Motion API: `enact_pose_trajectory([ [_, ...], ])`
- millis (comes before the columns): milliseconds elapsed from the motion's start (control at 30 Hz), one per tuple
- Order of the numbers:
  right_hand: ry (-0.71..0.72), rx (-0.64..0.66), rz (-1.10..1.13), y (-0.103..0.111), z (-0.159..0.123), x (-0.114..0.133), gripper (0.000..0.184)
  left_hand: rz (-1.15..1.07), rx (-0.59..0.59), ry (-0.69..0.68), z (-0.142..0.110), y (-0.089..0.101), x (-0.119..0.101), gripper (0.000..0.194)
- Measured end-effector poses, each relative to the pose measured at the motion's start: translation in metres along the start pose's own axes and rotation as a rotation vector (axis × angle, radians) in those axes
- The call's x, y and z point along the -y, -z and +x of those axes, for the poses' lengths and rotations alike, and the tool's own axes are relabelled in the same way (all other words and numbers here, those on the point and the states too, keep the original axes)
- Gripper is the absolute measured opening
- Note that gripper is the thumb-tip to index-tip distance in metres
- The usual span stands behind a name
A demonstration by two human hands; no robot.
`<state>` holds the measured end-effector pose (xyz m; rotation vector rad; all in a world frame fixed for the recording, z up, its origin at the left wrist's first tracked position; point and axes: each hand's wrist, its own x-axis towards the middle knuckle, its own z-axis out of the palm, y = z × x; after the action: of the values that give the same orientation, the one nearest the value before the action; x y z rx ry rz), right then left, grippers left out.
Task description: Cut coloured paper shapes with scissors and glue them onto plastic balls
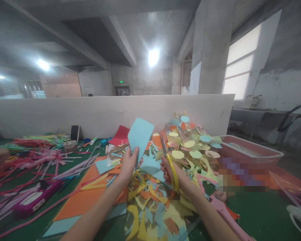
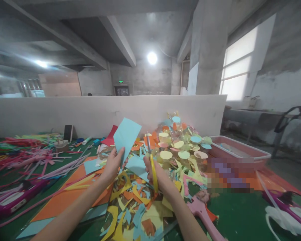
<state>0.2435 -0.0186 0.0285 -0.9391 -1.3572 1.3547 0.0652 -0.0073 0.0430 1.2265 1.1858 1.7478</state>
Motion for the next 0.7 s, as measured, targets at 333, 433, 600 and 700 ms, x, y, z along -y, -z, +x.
enact_pose_trajectory([
  [333,-0.061,0.269,-0.309,0.001,-0.015,0.008,0.044,0.038,-0.031,-0.054,0.007,0.011,-0.003,0.033],
  [433,-0.028,0.301,-0.358,0.003,-0.013,0.006,0.044,0.1,-0.013,-0.059,0.003,0.009,-0.004,0.033],
  [600,-0.018,0.32,-0.423,0.005,-0.012,0.006,0.048,0.188,0.007,-0.058,-0.003,0.003,-0.008,0.03],
  [700,-0.024,0.311,-0.422,0.005,-0.012,0.007,0.048,0.211,0.012,-0.059,-0.005,0.001,-0.01,0.027],
])
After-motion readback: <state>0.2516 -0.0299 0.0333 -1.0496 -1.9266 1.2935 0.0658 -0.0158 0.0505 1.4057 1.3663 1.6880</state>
